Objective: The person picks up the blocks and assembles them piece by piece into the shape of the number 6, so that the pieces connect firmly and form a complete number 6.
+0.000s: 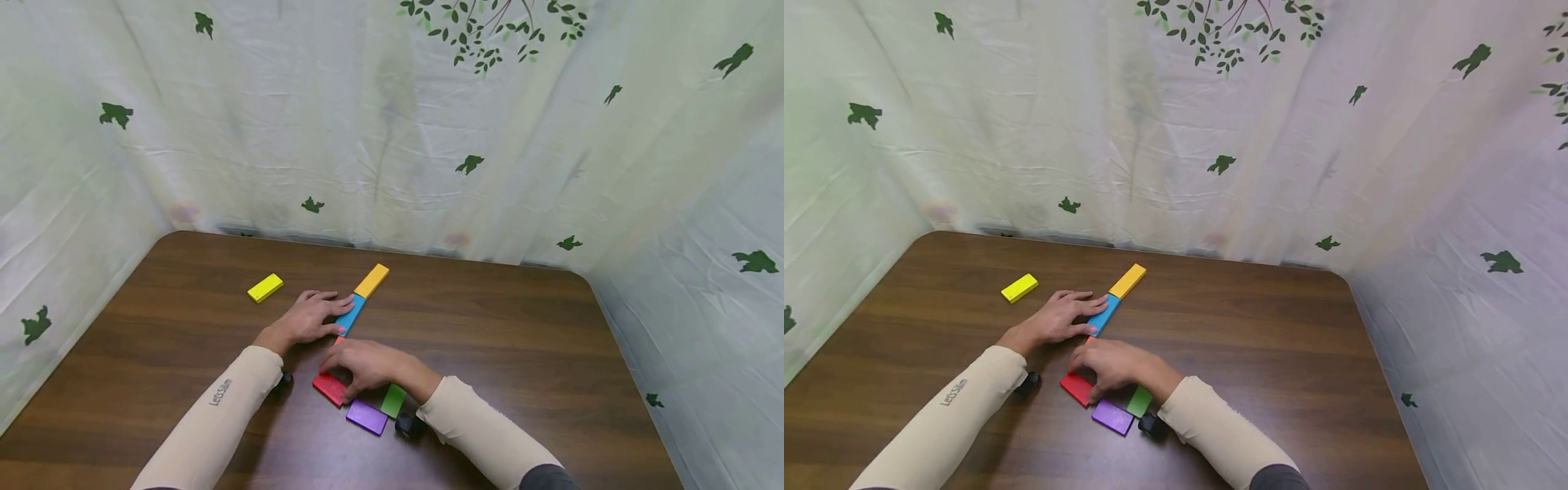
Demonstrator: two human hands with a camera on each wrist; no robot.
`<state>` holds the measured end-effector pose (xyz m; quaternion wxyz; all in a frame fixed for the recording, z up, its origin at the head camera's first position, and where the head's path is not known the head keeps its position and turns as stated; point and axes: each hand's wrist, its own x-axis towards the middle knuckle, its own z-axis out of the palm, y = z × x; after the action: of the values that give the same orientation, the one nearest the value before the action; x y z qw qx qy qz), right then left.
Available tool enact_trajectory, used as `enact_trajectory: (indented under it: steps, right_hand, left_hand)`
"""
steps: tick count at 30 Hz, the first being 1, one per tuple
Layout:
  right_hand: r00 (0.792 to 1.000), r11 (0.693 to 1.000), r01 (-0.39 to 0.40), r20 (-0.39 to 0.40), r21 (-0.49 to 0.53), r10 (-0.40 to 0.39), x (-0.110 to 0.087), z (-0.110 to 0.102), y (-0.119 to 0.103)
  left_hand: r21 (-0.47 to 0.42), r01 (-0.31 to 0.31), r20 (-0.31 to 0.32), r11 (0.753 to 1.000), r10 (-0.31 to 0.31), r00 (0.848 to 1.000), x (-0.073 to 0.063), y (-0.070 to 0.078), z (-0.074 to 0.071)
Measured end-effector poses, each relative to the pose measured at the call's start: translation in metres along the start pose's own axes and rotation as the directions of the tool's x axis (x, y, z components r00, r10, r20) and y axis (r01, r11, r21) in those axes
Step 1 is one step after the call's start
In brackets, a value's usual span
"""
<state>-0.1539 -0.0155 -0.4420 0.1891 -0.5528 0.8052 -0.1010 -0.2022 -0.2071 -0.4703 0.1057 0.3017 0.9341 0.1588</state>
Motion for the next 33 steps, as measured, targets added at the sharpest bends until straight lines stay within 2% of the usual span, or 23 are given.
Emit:
enact_trajectory:
  steps: [5, 19, 33]
  right_hand:
    - [1.0, 1.0, 0.003, 0.023, -0.001, -0.003, 0.004, 0.001, 0.002]
    - [0.999, 0.999, 0.036, -0.024, -0.022, -0.037, 0.008, 0.006, 0.004]
    - [0.997, 0.999, 0.034, -0.075, -0.023, -0.035, 0.0, 0.011, -0.003]
  left_hand:
    - [-0.005, 0.002, 0.002, 1.0, -0.002, 1.0, 0.001, 0.001, 0.0]
    - [-0.007, -0.006, -0.008, 1.0, 0.006, 1.0, 0.001, 0.001, 0.0]
    - [-0.002, -0.007, -0.013, 1.0, 0.007, 1.0, 0.001, 0.0, 0.001]
